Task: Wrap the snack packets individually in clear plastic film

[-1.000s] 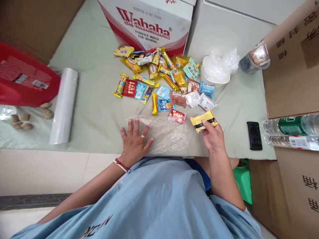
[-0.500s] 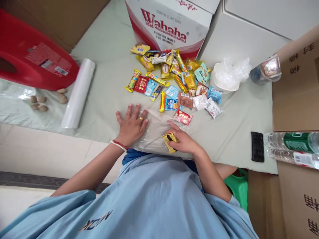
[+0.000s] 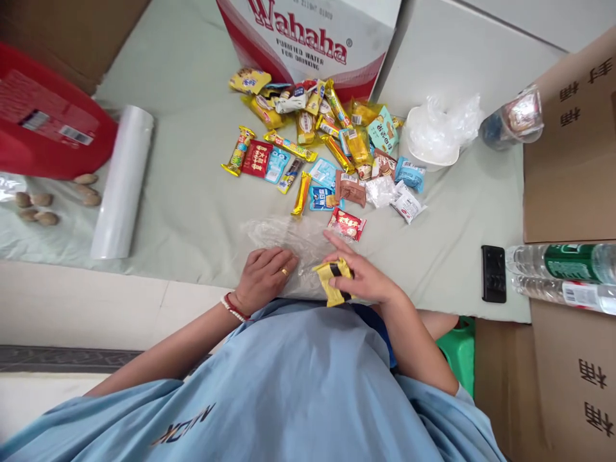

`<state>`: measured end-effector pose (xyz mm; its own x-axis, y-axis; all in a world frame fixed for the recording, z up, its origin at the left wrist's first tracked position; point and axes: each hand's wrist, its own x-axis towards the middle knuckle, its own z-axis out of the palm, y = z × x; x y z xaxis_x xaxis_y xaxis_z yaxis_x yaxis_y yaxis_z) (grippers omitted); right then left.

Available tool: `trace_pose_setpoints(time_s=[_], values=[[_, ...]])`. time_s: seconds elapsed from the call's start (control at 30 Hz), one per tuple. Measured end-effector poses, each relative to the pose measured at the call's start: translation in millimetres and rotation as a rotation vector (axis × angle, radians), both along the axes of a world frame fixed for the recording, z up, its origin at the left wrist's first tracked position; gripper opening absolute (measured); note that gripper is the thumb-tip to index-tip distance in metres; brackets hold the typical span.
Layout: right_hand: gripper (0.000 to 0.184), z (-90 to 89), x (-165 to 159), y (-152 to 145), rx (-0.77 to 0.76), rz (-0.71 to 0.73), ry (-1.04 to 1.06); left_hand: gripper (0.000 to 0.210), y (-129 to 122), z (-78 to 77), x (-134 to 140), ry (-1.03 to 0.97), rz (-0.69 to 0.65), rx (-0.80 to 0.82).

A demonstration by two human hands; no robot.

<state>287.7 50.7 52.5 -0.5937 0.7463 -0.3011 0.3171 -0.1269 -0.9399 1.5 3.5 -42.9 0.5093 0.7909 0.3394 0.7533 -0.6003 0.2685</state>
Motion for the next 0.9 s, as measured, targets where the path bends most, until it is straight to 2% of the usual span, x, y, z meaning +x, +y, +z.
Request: trace_pose_setpoints(time_s=[0.1,0.17,0.23,0.3,0.37,0.43,0.53,0.6,0.7,0.8,0.83,0.9], values=[[0.037,-6.5,-11,36,-0.095,-0.320,0.132,0.040,4,7.5,0,0.036,-0.102,-0.084],[0.044,-11.8,-14,57,-0.213,-0.587,0.201,0.041,10,13.2,-1,0.038,-0.102,-0.128],[0.049,-13.1,-12,68,-0.270,-0.792,0.263,0.044,15,17.7,-2,0.042,0.005,-0.185],[0.050,-8.1,-4,68,-0.231,-0.868,0.311,0.061,21,20.7,-5,0.047,0.142,-0.267],[0.052,1.0,4,58,-0.181,-0.762,0.293,0.084,26,22.3,-7,0.060,0.209,-0.340],[0.061,9.2,7,45,-0.169,-0.496,0.202,0.095,29,22.7,-9,0.076,0.214,-0.374],[0.070,9.4,-3,34,-0.078,-0.045,0.001,0.094,32,22.3,-10,0.080,0.211,-0.379],[0.065,1.5,-17,34,0.074,0.139,-0.139,0.084,31,21.4,-11,0.058,0.236,-0.364],[0.055,-11.8,-34,38,0.388,0.169,-0.370,0.068,24,17.9,-13,0.001,0.324,-0.268],[0.054,-18.9,-39,33,0.620,0.148,-0.492,0.060,11,11.5,-16,-0.075,0.377,-0.057],[0.056,-20.4,-39,29,0.659,0.167,-0.496,0.058,7,9.4,-16,-0.098,0.356,0.019],[0.061,-24.1,-40,21,0.701,0.198,-0.497,0.052,1,6.6,-16,-0.121,0.224,0.097]])
